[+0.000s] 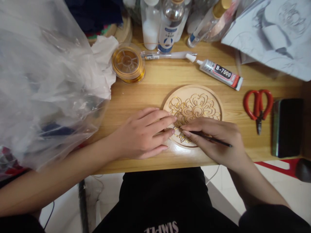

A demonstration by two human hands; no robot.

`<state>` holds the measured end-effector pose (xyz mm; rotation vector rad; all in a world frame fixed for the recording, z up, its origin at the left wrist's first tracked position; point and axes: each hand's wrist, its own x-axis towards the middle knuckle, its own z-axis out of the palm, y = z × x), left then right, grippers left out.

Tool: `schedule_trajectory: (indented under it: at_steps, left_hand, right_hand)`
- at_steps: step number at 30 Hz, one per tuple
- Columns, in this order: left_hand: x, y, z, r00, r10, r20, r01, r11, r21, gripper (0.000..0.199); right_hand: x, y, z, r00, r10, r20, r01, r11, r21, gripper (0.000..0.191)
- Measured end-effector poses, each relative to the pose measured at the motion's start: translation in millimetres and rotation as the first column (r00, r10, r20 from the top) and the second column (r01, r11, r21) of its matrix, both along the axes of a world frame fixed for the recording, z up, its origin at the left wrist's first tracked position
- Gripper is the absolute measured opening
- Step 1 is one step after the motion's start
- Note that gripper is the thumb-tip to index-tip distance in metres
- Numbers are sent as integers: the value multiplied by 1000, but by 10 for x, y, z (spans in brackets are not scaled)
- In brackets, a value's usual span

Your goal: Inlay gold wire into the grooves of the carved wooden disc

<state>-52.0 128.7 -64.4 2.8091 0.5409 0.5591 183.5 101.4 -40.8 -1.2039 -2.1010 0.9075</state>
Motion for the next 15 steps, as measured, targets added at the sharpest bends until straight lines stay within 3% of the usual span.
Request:
schedule_trajectory:
  at_steps: [15]
  left_hand:
    - [5, 12, 3, 1000, -1, -17, 0, 998, -55, 32]
  right_hand:
    - [-1, 2, -1, 1000, -25, 1, 25, 999, -21, 15]
